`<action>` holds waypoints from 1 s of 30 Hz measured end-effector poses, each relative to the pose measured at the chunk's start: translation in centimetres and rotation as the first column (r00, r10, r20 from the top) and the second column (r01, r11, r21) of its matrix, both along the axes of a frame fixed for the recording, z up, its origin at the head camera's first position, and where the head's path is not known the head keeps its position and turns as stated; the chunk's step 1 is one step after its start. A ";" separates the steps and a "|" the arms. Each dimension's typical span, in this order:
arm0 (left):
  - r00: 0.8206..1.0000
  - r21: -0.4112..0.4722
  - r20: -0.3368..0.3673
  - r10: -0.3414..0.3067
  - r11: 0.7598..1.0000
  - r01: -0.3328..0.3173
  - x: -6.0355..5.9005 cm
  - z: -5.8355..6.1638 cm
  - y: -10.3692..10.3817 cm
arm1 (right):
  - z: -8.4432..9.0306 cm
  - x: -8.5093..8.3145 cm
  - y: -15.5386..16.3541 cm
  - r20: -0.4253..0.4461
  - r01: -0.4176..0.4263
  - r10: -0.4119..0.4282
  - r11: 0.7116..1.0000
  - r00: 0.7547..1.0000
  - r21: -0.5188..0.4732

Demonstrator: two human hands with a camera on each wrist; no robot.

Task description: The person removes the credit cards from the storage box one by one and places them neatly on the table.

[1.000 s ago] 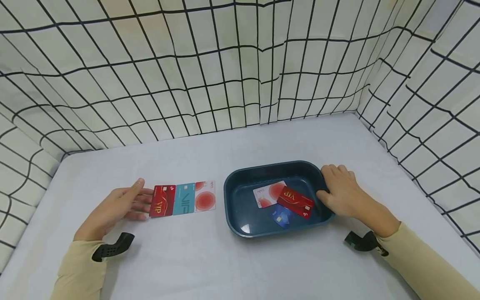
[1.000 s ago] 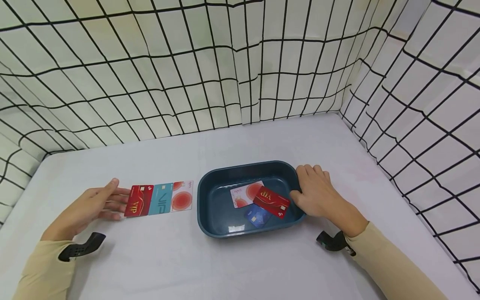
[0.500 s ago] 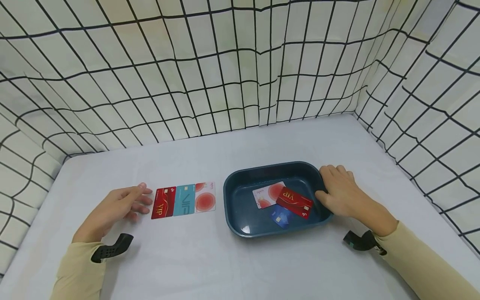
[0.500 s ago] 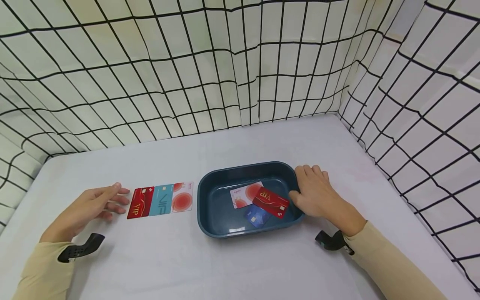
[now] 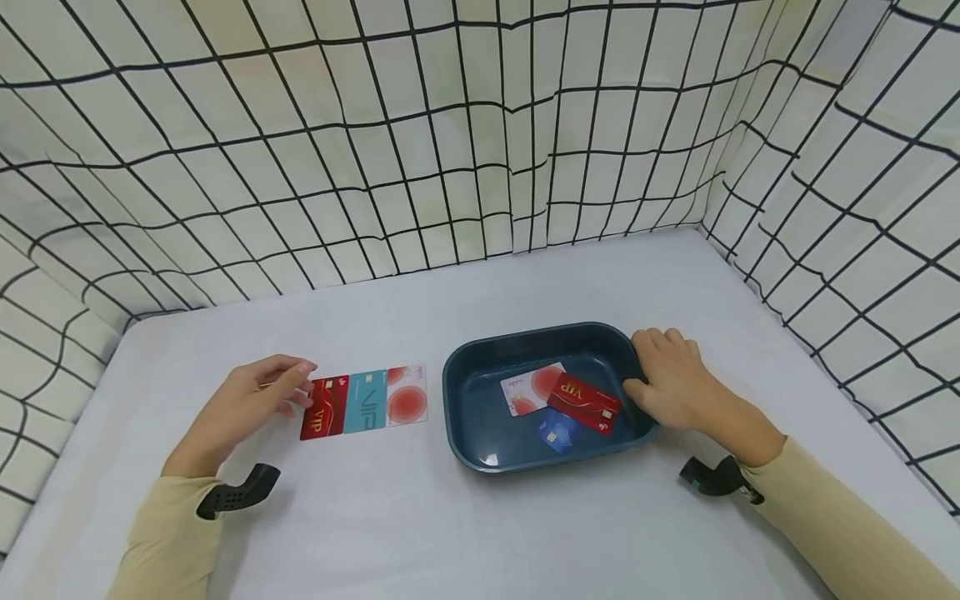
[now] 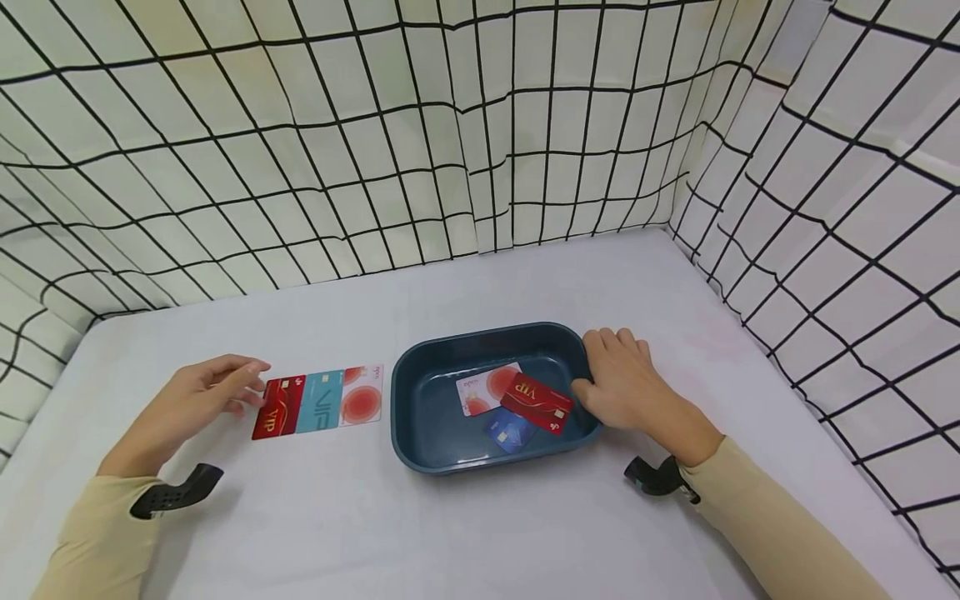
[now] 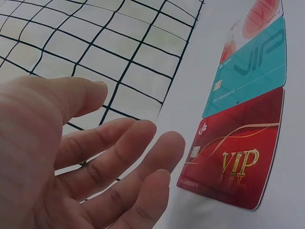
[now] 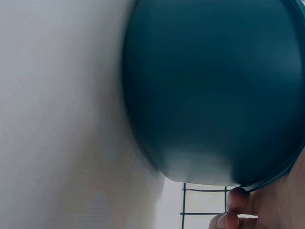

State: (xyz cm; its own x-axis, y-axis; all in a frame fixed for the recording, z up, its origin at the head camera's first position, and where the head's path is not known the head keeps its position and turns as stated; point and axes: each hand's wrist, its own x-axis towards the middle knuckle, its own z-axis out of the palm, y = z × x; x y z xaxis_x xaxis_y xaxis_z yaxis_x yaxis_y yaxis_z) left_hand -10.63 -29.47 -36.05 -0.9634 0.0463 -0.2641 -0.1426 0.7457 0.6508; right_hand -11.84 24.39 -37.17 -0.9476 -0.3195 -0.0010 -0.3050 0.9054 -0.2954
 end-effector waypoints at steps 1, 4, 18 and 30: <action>1.000 -0.004 -0.005 0.000 1.000 0.000 0.0 0.0 0.1 | 0.0 0.0 0.0 0.000 -0.001 0.001 1.000 1.000 0.000; 1.000 -0.017 -0.014 -0.009 1.000 0.008 -0.1 0.0 0.5 | 0.0 0.0 0.0 0.000 -0.002 0.002 1.000 1.000 0.001; 0.991 -0.059 -0.080 -0.112 0.992 0.108 -0.1 1.0 3.8 | 0.1 0.1 0.0 -0.025 -0.005 0.005 1.000 1.000 -0.002; 0.958 -0.137 -0.155 -0.243 0.965 0.223 -0.3 2.3 7.0 | 0.1 0.2 0.1 -0.029 -0.006 0.006 1.000 1.000 0.022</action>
State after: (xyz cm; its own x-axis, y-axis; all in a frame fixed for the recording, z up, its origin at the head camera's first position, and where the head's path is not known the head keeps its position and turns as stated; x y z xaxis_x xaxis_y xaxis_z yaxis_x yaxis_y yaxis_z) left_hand -10.96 -22.52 -33.70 -0.9605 0.2533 -0.1153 0.1487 0.8172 0.5568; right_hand -11.68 24.47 -37.10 -0.9454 -0.3253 0.0195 -0.3185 0.9096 -0.2667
